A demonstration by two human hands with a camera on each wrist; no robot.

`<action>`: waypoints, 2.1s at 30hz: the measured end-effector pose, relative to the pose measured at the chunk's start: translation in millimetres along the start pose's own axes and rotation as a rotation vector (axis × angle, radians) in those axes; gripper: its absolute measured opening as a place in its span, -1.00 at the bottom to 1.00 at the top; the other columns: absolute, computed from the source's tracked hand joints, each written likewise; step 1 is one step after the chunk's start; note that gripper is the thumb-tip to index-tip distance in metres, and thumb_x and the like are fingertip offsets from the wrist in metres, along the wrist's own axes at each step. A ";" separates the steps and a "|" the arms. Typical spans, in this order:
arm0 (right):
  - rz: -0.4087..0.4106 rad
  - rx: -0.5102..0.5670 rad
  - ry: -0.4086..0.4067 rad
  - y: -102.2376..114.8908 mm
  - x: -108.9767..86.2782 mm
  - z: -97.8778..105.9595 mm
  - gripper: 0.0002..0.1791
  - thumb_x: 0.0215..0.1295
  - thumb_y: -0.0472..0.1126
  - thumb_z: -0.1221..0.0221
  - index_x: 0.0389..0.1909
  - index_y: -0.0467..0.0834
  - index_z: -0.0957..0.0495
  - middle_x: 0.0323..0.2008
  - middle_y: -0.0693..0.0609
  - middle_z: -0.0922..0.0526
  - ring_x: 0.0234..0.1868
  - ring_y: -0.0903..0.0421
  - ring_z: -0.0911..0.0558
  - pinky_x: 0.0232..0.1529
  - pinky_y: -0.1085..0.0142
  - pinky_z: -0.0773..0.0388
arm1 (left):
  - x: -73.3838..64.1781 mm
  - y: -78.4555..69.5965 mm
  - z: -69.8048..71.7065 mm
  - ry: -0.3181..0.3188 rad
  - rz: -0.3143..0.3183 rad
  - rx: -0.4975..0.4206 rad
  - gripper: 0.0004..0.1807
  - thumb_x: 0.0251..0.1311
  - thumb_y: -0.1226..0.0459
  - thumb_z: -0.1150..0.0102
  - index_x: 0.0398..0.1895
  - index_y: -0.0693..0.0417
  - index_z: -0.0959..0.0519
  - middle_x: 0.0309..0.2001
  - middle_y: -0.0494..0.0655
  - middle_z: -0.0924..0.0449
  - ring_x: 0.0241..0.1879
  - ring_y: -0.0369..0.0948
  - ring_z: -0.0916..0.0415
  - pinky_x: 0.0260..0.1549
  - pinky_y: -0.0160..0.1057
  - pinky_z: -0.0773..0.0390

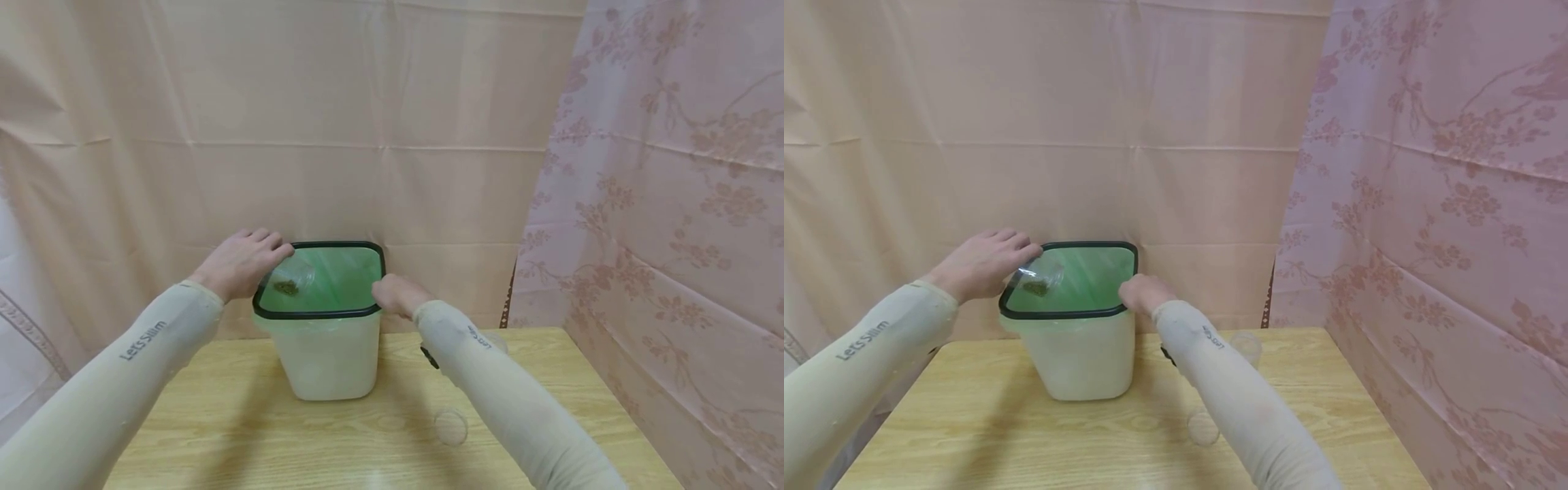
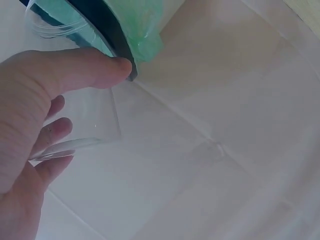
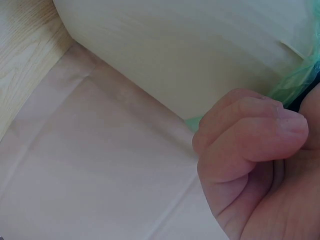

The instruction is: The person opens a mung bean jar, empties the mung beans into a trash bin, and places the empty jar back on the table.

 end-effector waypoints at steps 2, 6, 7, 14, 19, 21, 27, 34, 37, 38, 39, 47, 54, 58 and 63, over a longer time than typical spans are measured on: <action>0.000 -0.002 0.001 0.8 0.3 0.0 -0.59 0.52 -0.04 0.28 -0.43 -0.11 -0.42 -0.69 0.06 -0.31 -0.79 0.16 -0.16 -0.73 0.31 -0.15 | 0.3 -0.1 0.1 0.001 -0.007 0.007 -0.37 -0.13 0.60 -0.52 0.08 0.21 -0.52 -0.04 0.17 -0.56 -0.01 0.13 -0.51 0.01 0.14 -0.56; -0.002 -0.014 0.004 1.8 0.9 0.4 -0.59 0.52 -0.05 0.29 -0.44 -0.12 -0.41 -0.71 0.07 -0.29 -0.79 0.16 -0.16 -0.73 0.31 -0.14 | 2.1 -0.6 0.5 -0.010 -0.028 0.022 -0.38 -0.13 0.61 -0.51 0.07 0.20 -0.52 -0.04 0.17 -0.56 -0.01 0.13 -0.50 0.03 0.13 -0.54; -0.003 -0.013 0.004 2.0 0.9 0.3 -0.59 0.52 -0.05 0.28 -0.45 -0.12 -0.41 -0.71 0.08 -0.29 -0.79 0.16 -0.15 -0.73 0.31 -0.14 | 2.5 -1.4 1.3 -0.014 -0.035 0.029 -0.38 -0.13 0.62 -0.50 0.07 0.20 -0.52 -0.04 0.17 -0.56 -0.01 0.13 -0.50 0.04 0.12 -0.53; -0.007 -0.008 0.003 1.6 0.3 0.0 -0.58 0.52 -0.04 0.28 -0.48 -0.11 -0.38 -0.75 0.10 -0.25 -0.80 0.16 -0.14 -0.75 0.31 -0.12 | 5.1 -6.7 0.6 -0.020 -0.083 0.105 -0.40 -0.07 0.65 -0.44 0.07 0.17 -0.51 -0.03 0.15 -0.54 0.00 0.11 -0.49 0.08 0.08 -0.50; -0.006 -0.013 0.003 1.0 0.9 -0.4 -0.58 0.53 -0.04 0.28 -0.51 -0.10 -0.36 -0.76 0.10 -0.24 -0.80 0.16 -0.14 -0.74 0.31 -0.12 | 6.8 -11.2 -2.6 -0.001 -0.109 0.198 -0.40 -0.10 0.64 -0.47 0.05 0.15 -0.52 -0.01 0.15 -0.55 0.02 0.10 -0.49 0.08 0.05 -0.50; -0.001 -0.013 0.005 0.9 1.0 -0.8 -0.58 0.52 -0.04 0.28 -0.51 -0.10 -0.35 -0.76 0.10 -0.25 -0.80 0.16 -0.15 -0.74 0.31 -0.12 | 6.7 -12.3 -4.6 0.012 -0.117 0.235 -0.40 -0.11 0.62 -0.49 0.05 0.15 -0.53 0.00 0.14 -0.56 0.02 0.09 -0.49 0.09 0.04 -0.50; 0.002 -0.014 0.005 1.5 1.0 -1.2 -0.59 0.51 -0.04 0.27 -0.51 -0.10 -0.36 -0.74 0.09 -0.28 -0.79 0.15 -0.17 -0.72 0.31 -0.14 | 6.9 -13.0 -7.6 -0.013 -0.150 0.303 -0.44 -0.14 0.61 -0.52 -0.04 0.13 -0.54 -0.06 0.09 -0.56 -0.01 0.07 -0.45 0.10 0.01 -0.46; 0.002 -0.032 0.009 3.6 -0.7 -0.4 -0.57 0.52 -0.03 0.28 -0.51 -0.10 -0.36 -0.75 0.09 -0.28 -0.79 0.15 -0.18 -0.72 0.31 -0.15 | 7.4 -14.1 -11.2 -0.016 -0.196 0.384 -0.45 -0.14 0.60 -0.52 -0.07 0.13 -0.51 -0.04 0.09 -0.56 0.01 0.08 -0.44 0.12 -0.01 -0.42; 0.005 -0.032 0.008 4.0 -0.9 -0.2 -0.57 0.53 -0.03 0.28 -0.51 -0.09 -0.36 -0.75 0.09 -0.29 -0.79 0.16 -0.19 -0.72 0.32 -0.15 | 7.4 -14.6 -12.9 -0.031 -0.211 0.396 -0.47 -0.12 0.59 -0.51 -0.08 0.13 -0.51 -0.04 0.09 -0.56 0.01 0.08 -0.44 0.11 -0.01 -0.42; 0.007 -0.032 0.006 4.2 -0.9 0.0 -0.57 0.53 -0.03 0.28 -0.51 -0.09 -0.36 -0.74 0.09 -0.30 -0.79 0.16 -0.19 -0.72 0.32 -0.15 | 7.5 -14.4 -13.4 -0.035 -0.213 0.396 -0.47 -0.12 0.59 -0.50 -0.08 0.13 -0.51 -0.04 0.10 -0.56 0.01 0.08 -0.44 0.12 0.00 -0.42; 0.006 -0.032 0.003 4.3 -0.9 0.2 -0.58 0.53 -0.03 0.28 -0.51 -0.09 -0.36 -0.73 0.08 -0.30 -0.79 0.16 -0.19 -0.72 0.32 -0.16 | 7.7 -14.3 -13.6 -0.038 -0.213 0.395 -0.48 -0.11 0.60 -0.50 -0.08 0.13 -0.51 -0.04 0.10 -0.56 0.01 0.09 -0.44 0.12 0.00 -0.41; -0.008 -0.028 -0.001 4.2 -0.5 0.8 -0.59 0.52 -0.05 0.27 -0.50 -0.09 -0.36 -0.70 0.07 -0.32 -0.78 0.15 -0.21 -0.71 0.32 -0.18 | 8.8 -13.3 -12.9 -0.047 -0.215 0.380 -0.46 -0.14 0.60 -0.51 -0.08 0.14 -0.50 -0.07 0.10 -0.54 -0.02 0.09 -0.41 0.11 0.01 -0.40; -0.002 -0.048 0.002 3.2 0.5 0.9 -0.58 0.52 -0.05 0.28 -0.51 -0.10 -0.36 -0.73 0.08 -0.31 -0.79 0.16 -0.20 -0.73 0.32 -0.17 | 9.2 -13.3 -14.5 -0.059 -0.209 0.354 -0.44 -0.15 0.59 -0.52 -0.06 0.14 -0.51 -0.07 0.10 -0.55 -0.02 0.09 -0.41 0.10 0.01 -0.41; -0.008 -0.040 0.014 2.6 0.3 1.1 -0.58 0.52 -0.04 0.28 -0.52 -0.10 -0.35 -0.76 0.10 -0.27 -0.80 0.16 -0.18 -0.73 0.32 -0.15 | 9.7 -14.1 -14.9 -0.065 -0.202 0.336 -0.44 -0.14 0.59 -0.52 -0.05 0.14 -0.51 -0.07 0.10 -0.56 -0.01 0.09 -0.42 0.10 0.02 -0.42; -0.005 -0.038 0.004 2.4 0.0 1.5 -0.59 0.51 -0.04 0.27 -0.49 -0.10 -0.37 -0.73 0.07 -0.32 -0.79 0.15 -0.20 -0.72 0.32 -0.17 | 9.5 -15.4 -13.8 -0.071 -0.191 0.323 -0.43 -0.14 0.59 -0.53 -0.04 0.14 -0.51 -0.07 0.10 -0.56 0.00 0.09 -0.43 0.11 0.01 -0.42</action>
Point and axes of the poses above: each hand's wrist, its own x-axis towards the middle knuckle, its own z-axis out of the back of the hand, y = z × x, the point moved 1 cm from there along x, towards the middle knuckle
